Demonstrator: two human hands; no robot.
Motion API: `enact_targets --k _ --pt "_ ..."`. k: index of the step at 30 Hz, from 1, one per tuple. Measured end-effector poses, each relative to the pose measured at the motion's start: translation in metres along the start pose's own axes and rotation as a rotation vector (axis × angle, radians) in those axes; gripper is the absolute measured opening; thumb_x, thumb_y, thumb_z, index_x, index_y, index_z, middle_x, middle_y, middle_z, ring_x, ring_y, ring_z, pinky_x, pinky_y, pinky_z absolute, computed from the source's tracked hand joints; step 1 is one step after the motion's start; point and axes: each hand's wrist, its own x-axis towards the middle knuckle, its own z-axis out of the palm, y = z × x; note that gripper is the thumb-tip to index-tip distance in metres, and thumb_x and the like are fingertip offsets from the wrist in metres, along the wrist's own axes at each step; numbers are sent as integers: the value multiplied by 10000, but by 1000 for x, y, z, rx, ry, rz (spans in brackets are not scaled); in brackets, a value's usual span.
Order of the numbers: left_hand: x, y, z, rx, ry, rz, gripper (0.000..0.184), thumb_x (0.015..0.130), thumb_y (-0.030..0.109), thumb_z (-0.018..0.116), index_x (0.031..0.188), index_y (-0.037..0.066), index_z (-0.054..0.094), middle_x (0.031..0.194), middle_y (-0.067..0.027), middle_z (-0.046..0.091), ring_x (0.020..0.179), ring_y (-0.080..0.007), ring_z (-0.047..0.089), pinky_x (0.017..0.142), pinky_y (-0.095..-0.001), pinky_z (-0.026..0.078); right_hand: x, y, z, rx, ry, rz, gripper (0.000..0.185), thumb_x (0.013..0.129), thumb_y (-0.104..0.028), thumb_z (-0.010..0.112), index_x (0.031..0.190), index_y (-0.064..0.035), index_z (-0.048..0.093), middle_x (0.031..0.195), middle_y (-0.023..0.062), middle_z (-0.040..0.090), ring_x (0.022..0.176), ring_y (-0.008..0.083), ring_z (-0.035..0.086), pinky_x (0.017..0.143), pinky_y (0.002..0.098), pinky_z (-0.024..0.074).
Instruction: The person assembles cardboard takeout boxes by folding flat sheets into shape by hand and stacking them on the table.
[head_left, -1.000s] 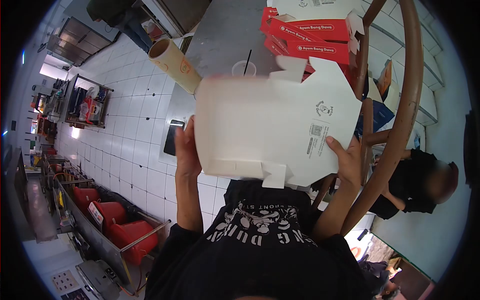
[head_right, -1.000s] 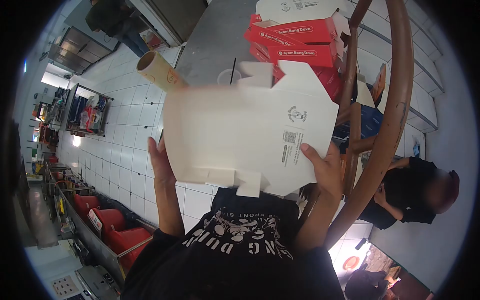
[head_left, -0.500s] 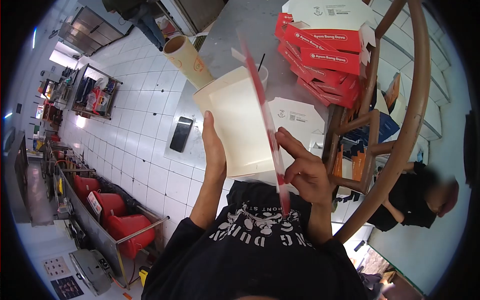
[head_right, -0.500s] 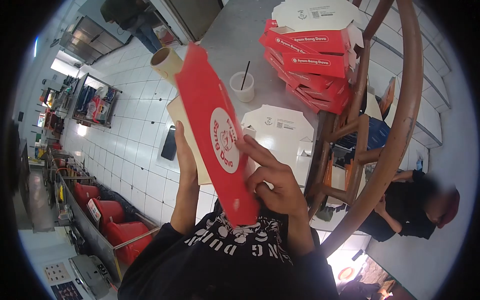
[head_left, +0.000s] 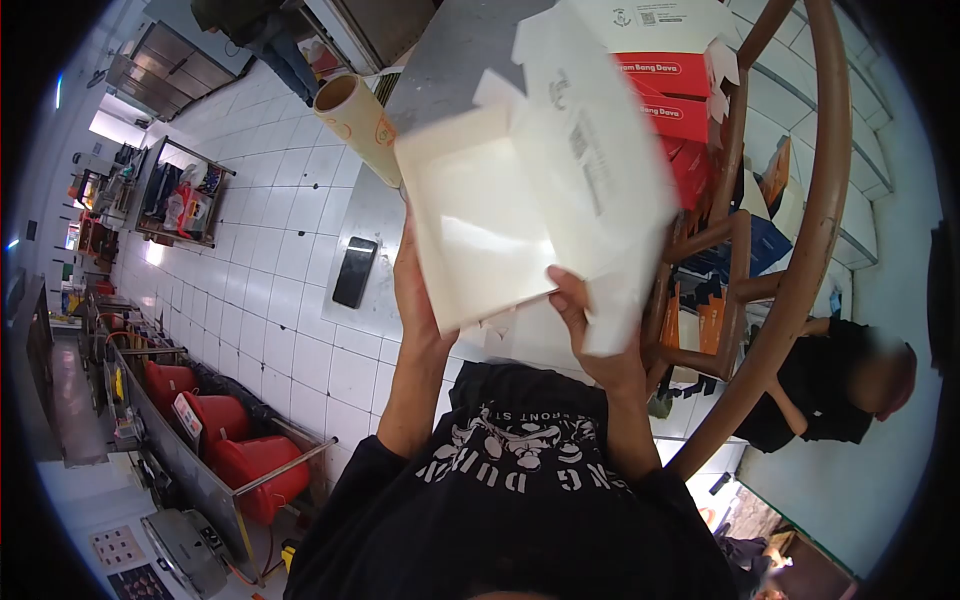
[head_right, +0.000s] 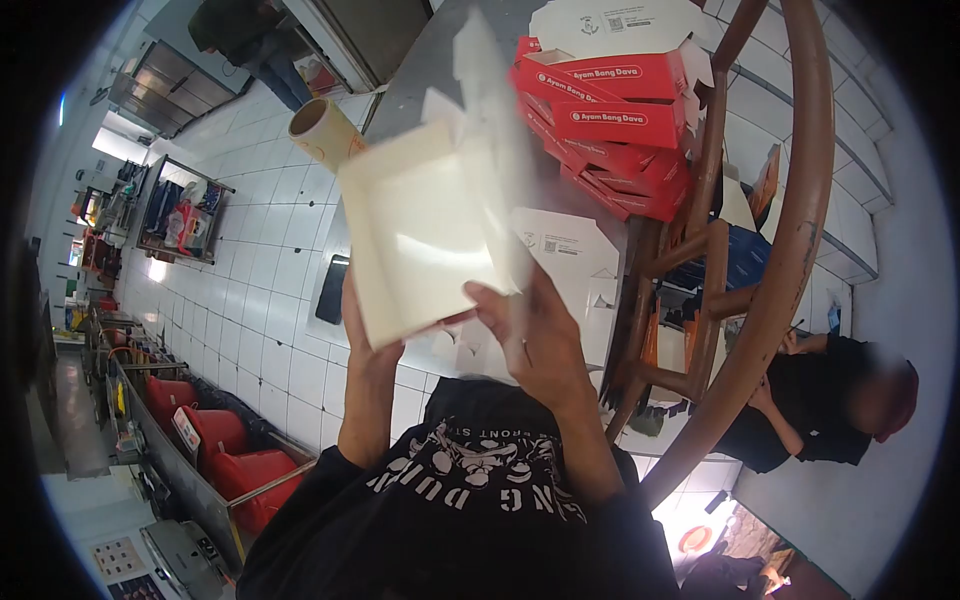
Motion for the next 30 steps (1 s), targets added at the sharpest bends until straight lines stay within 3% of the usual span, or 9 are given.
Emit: enact_targets --k 3,6,11,12,13,15,16,25,30 --pt "-11 3 0 -204 -139 -5 534 978 352 353 1401 33 296 1292 -94 481 1141 -194 516 937 -350 451 -4 12 19 374 353 98 244 840 22 623 1084 8 617 1058 148 623 886 195 636 804 271 516" --pt "-24 -10 20 6 -61 149 550 981 386 298 1399 31 277 1337 -112 427 1198 -218 468 959 -407 433 1 18 31 342 563 -33 244 846 12 623 1089 25 603 964 139 648 863 180 633 797 269 512" --pt "-30 -23 28 187 137 169 532 990 447 221 1262 23 393 1265 -112 452 1160 -220 475 938 -437 463 -2 18 31 118 498 -120 230 844 -15 636 1070 15 612 966 113 646 847 163 616 769 268 514" --pt "-31 -27 27 -8 62 198 439 976 376 388 1238 24 388 1228 -111 455 1150 -203 473 899 -398 488 -2 16 31 52 484 -148 229 842 -29 642 1062 25 606 993 112 634 853 164 604 756 264 517" --pt "-32 -30 27 -11 58 194 439 976 376 388 1238 24 388 1228 -111 455 1150 -203 473 899 -398 488 -1 14 31 47 486 -147 229 842 -29 642 1062 25 606 993 112 634 853 164 604 756 264 517" --pt "-35 -34 27 417 -28 229 641 901 132 579 1405 58 190 1332 -126 334 1224 -222 398 931 -370 464 2 13 32 98 503 -100 202 841 -40 647 1034 17 624 960 111 654 840 165 612 742 272 521" --pt "-35 -33 32 268 57 115 804 796 -53 645 1406 61 133 1316 -128 309 1225 -221 373 952 -353 436 2 13 31 100 500 -99 202 841 -40 647 1034 17 624 960 111 654 840 165 612 742 272 521" --pt "-37 -35 34 404 -18 256 774 816 -98 581 1414 57 115 1322 -138 306 1230 -230 362 939 -348 459 6 18 23 76 331 5 200 865 -74 622 1061 -49 656 931 124 669 831 198 639 757 291 513" --pt "-36 -38 33 505 -60 297 778 816 -95 577 1417 66 111 1345 -145 279 1228 -244 366 929 -366 487 13 16 18 -273 286 -228 196 875 -94 608 1063 -91 662 930 139 665 807 219 637 740 302 514"
